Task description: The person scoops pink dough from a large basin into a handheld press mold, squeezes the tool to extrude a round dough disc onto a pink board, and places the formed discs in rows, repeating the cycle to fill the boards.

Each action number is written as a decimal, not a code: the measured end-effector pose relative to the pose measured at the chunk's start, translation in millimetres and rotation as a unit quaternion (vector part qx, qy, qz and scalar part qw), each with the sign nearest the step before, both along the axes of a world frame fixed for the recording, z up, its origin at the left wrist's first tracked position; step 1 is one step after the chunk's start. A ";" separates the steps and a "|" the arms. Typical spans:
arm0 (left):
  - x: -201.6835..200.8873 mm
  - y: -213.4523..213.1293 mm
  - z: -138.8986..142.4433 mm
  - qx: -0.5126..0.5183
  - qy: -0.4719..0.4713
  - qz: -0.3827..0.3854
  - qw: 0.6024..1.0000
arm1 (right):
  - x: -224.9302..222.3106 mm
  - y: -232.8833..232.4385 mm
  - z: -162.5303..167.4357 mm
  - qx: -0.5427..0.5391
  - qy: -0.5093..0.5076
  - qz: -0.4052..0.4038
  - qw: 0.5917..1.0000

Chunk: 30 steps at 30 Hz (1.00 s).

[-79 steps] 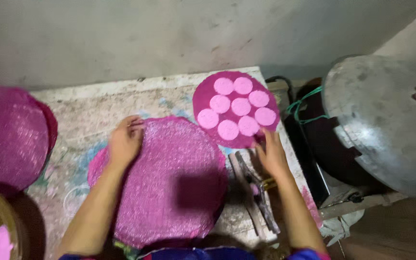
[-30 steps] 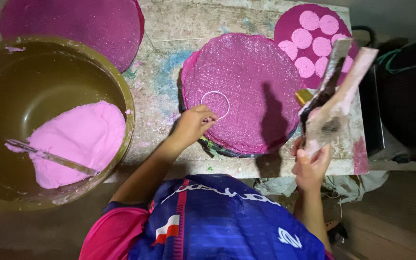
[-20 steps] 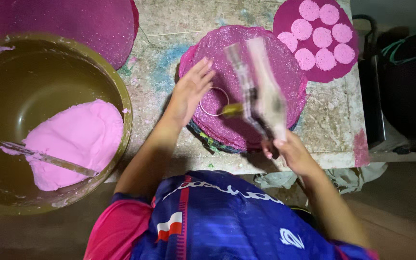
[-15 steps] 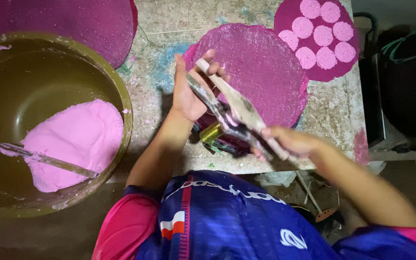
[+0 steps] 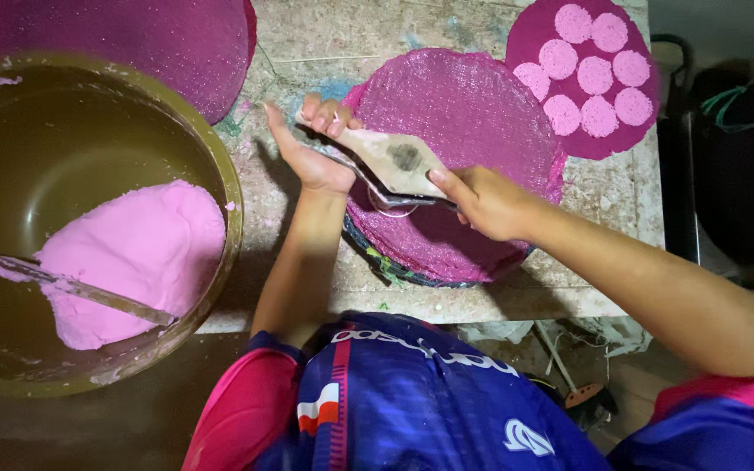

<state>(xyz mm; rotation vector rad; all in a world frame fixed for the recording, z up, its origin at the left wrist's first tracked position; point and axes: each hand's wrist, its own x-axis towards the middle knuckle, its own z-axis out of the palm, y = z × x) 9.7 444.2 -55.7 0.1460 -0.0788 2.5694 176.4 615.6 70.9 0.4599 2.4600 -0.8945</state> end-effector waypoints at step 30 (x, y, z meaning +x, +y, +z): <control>4.5 42.8 18.4 -0.149 -0.189 0.019 0.970 | 5.9 15.1 -8.2 0.129 0.020 -0.010 0.991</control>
